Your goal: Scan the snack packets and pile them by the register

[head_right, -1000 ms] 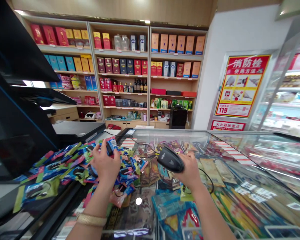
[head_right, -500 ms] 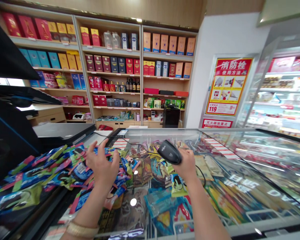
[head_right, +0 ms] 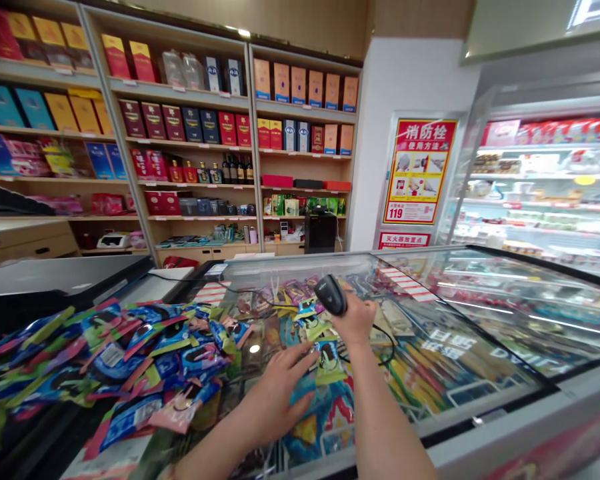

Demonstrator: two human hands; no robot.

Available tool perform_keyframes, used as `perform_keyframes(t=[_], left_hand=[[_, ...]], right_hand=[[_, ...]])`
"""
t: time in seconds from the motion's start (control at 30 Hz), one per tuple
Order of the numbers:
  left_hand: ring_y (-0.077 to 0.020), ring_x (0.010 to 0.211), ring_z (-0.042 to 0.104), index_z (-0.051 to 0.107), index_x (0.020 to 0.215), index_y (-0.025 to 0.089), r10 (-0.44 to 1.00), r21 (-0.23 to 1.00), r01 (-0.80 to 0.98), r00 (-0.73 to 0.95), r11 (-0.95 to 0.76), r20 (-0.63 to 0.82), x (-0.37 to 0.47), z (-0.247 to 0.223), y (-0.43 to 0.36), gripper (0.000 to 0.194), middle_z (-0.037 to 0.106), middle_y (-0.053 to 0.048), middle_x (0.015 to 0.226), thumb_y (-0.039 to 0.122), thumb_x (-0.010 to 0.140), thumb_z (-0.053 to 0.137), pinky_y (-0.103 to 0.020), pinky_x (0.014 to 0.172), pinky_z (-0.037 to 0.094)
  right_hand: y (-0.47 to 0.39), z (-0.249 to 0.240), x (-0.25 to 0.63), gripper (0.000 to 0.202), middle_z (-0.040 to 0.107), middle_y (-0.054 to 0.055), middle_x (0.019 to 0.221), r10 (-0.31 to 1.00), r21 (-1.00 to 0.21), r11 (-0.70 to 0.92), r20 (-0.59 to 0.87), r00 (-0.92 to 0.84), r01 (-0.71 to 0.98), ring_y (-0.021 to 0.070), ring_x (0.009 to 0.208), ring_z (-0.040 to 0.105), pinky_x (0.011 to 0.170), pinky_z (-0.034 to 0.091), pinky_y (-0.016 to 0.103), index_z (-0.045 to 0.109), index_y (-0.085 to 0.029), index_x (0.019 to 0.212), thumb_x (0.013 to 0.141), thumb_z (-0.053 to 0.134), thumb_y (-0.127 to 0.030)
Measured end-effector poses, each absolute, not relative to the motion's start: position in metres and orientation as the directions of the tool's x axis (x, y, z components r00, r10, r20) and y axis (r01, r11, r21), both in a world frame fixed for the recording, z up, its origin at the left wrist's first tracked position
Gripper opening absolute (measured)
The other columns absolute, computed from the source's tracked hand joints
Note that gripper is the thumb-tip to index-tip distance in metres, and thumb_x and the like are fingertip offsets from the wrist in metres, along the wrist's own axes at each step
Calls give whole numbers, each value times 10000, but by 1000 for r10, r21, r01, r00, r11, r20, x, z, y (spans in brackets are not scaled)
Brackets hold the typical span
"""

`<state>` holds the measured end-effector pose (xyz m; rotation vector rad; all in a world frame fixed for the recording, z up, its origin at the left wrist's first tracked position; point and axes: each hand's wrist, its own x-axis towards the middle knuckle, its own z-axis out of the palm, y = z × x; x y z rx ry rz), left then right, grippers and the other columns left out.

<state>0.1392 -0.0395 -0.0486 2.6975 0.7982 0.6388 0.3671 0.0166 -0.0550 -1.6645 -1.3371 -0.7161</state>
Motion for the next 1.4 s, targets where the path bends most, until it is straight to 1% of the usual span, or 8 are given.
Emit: perform_keyframes(t=[0.53, 0.73, 0.83, 0.97, 1.1, 1.2, 1.3, 1.4], left_hand=[[-294, 1431, 272, 381, 1429, 106, 600, 326, 524, 774, -787, 203, 163, -43, -42, 653, 341, -157, 1534, 231, 810, 545, -493, 1162, 261], [-297, 1290, 446, 457, 1366, 199, 610, 257, 557, 754, -790, 244, 164, -43, -42, 603, 552, -105, 1355, 278, 788, 610, -477, 1102, 339], [-298, 1165, 528, 539, 1276, 231, 624, 210, 588, 749, -781, 223, 163, -41, -40, 539, 611, -83, 1236, 207, 746, 630, -453, 1009, 431], [-281, 1052, 607, 573, 1235, 195, 671, 332, 588, 691, -738, 268, 154, -42, -29, 434, 649, -116, 1149, 166, 805, 522, -421, 917, 496], [-255, 1007, 650, 606, 1159, 163, 774, 674, 395, 432, -624, 463, 137, -37, -9, 344, 692, -123, 1090, 270, 850, 503, -399, 917, 505], [-233, 845, 682, 648, 990, 160, 887, 882, 109, 120, -458, 446, 124, -24, 4, 306, 719, -76, 913, 384, 787, 602, -377, 803, 558], [-211, 798, 690, 630, 927, 154, 950, 918, -246, -97, -311, 296, 113, -10, 11, 366, 706, -51, 890, 434, 701, 692, -360, 747, 572], [-212, 834, 701, 614, 997, 167, 964, 875, -416, -204, -245, 173, 104, -2, 15, 413, 705, -47, 929, 400, 675, 723, -368, 758, 567]], right_hand=[[24, -61, 338, 170, 689, 15, 789, 505, -310, -43, 813, 288, 950, 187, 760, 605, 790, 265, 329, 618, -209, 860, 709, 587, -279], [21, -56, 328, 185, 687, 15, 791, 509, -340, -27, 805, 306, 940, 177, 754, 592, 811, 258, 328, 626, -205, 854, 678, 573, -224], [19, -53, 328, 169, 688, 19, 776, 510, -349, -21, 803, 310, 937, 179, 748, 588, 797, 263, 323, 627, -205, 831, 675, 566, -225], [19, -52, 332, 180, 690, 16, 758, 511, -347, -3, 805, 300, 938, 181, 734, 593, 782, 273, 315, 641, -215, 838, 678, 567, -252], [19, -50, 337, 165, 692, 29, 748, 495, -355, 26, 817, 296, 935, 188, 728, 595, 765, 287, 312, 645, -211, 800, 687, 586, -315], [16, -46, 339, 131, 691, 41, 754, 474, -364, 73, 832, 289, 928, 197, 731, 596, 763, 305, 319, 628, -207, 761, 691, 575, -304], [11, -39, 336, 120, 686, 43, 758, 465, -351, 170, 852, 239, 921, 203, 735, 595, 762, 337, 322, 607, -211, 738, 690, 564, -313], [3, -29, 327, 156, 687, 42, 768, 472, -303, 308, 872, 131, 902, 205, 735, 597, 751, 371, 325, 616, -212, 775, 672, 556, -313]])
